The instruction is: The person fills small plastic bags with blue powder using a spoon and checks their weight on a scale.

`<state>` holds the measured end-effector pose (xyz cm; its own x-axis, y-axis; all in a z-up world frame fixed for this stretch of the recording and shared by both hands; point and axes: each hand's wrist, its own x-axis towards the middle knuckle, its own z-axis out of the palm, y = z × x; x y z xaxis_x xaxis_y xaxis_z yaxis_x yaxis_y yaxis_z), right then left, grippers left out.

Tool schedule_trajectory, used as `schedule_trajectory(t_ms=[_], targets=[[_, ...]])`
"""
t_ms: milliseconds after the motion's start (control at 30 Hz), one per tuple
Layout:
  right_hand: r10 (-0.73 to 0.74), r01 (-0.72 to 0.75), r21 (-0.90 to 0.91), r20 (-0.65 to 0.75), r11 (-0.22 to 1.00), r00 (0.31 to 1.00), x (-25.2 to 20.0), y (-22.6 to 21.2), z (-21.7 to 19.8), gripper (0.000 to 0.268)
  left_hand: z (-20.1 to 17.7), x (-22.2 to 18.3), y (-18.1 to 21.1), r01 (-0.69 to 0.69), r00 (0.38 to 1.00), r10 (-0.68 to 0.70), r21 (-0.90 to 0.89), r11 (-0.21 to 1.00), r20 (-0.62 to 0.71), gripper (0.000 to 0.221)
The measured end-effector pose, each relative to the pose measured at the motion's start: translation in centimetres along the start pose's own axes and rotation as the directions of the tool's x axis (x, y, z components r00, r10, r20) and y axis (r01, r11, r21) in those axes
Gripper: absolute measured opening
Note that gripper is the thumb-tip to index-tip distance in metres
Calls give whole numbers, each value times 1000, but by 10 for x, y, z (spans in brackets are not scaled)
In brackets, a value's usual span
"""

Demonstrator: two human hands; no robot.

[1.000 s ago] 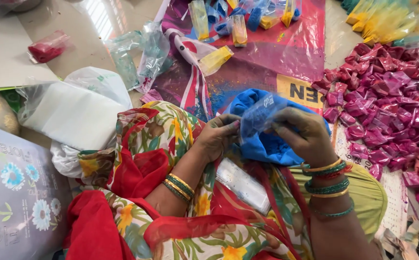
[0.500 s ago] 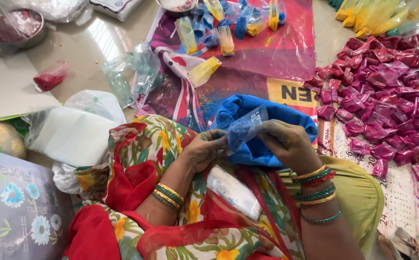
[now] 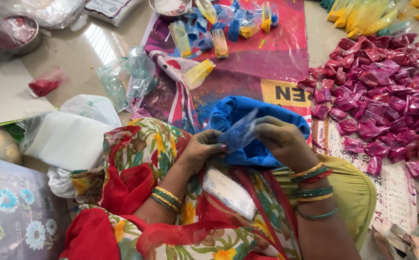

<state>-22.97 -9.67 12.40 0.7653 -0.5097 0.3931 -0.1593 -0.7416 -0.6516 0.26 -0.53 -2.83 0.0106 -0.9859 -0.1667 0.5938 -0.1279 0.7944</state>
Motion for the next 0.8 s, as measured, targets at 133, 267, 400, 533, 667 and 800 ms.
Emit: schedule_trajectory(t_ms=[133, 267, 400, 533, 667, 800], targets=[[-73, 74, -53, 25, 996, 997, 5, -12, 7, 20, -8, 6, -9, -44, 999, 44, -12, 999, -23, 21], [-184, 177, -105, -64, 979, 981, 7, -21, 9, 25, -7, 12, -11, -42, 999, 38, -169, 985, -28, 23], [-125, 104, -309, -47, 945, 991, 10, -22, 14, 23, 2, 7, -4, -11, 998, -6, -247, 969, -70, 25], [-152, 98, -309, -155, 946, 976, 10, -27, 17, 23, 7, 0, 1, 12, 1000, -8, -341, 940, 14, 28], [-92, 21, -272, -252, 962, 963, 8, -23, 21, 18, 4, 4, -2, 49, 995, -22, -274, 960, 101, 31], [-159, 80, -276, -277, 958, 948, 10, -26, 23, 20, 10, 0, -2, 106, 986, -62, -296, 949, 152, 26]])
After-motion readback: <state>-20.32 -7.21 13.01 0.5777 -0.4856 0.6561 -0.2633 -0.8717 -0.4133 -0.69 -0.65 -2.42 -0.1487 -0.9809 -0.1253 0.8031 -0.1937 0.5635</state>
